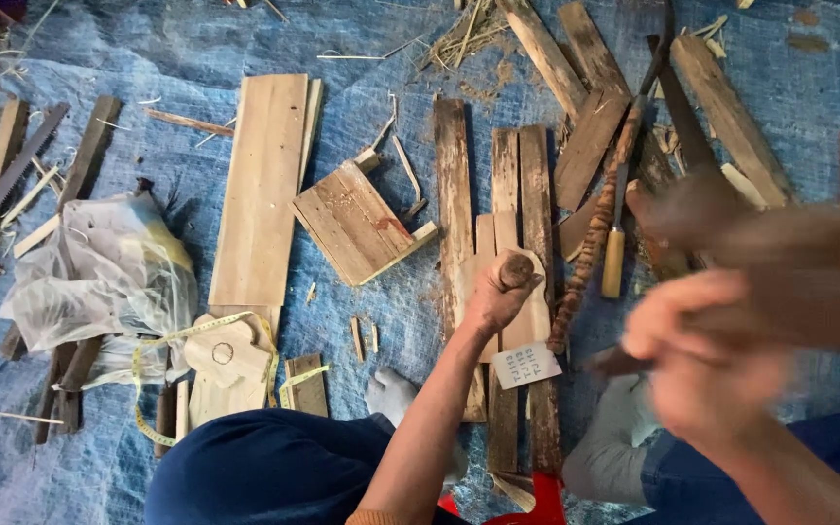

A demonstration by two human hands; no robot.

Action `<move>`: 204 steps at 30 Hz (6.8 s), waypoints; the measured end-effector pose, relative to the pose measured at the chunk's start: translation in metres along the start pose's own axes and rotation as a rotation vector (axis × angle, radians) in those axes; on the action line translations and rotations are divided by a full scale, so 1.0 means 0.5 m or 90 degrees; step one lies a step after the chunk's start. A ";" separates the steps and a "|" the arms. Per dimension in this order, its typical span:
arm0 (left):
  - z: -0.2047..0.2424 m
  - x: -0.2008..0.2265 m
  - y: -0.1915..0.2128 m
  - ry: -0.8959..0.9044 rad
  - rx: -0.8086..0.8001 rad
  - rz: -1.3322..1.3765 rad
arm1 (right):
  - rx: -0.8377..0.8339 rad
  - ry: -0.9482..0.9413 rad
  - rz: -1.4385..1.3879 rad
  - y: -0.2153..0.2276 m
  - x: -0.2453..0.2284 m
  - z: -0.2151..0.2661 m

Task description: The person sits on a blue tarp and carves a small wooden piece using a chisel and hammer. They repeatedly strike the chisel to shape the wood, occasionally adjusting the piece and tools.

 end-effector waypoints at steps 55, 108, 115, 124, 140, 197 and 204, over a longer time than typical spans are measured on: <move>0.081 0.136 0.094 -0.083 0.186 0.110 | -0.117 -0.132 -0.248 -0.063 0.151 -0.041; 0.062 -0.068 0.010 -0.019 0.064 0.366 | -0.046 0.232 -0.107 -0.076 0.011 0.073; 0.068 -0.042 0.028 -0.130 0.104 -0.016 | -0.190 -0.039 0.102 -0.159 0.102 0.021; 0.049 -0.189 0.040 -0.079 0.126 0.020 | -0.049 0.146 -0.410 0.010 -0.026 0.107; 0.041 -0.090 0.066 0.053 0.105 -0.006 | -0.077 -0.074 -0.139 -0.108 0.125 0.053; 0.076 0.129 0.176 -0.176 0.325 0.127 | -0.042 -0.121 -0.225 -0.128 0.247 0.036; 0.067 0.135 0.139 -0.122 0.247 0.099 | -0.043 -0.132 -0.222 -0.113 0.223 0.040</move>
Point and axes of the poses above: each hand's wrist, its own z-axis away from the middle knuckle, its own y-axis out of the back of the hand, x = y × z, the point moved 10 cm from there along -z, towards the middle knuckle, and after that the axes turned 11 degrees about -x, right-handed, at the moved point
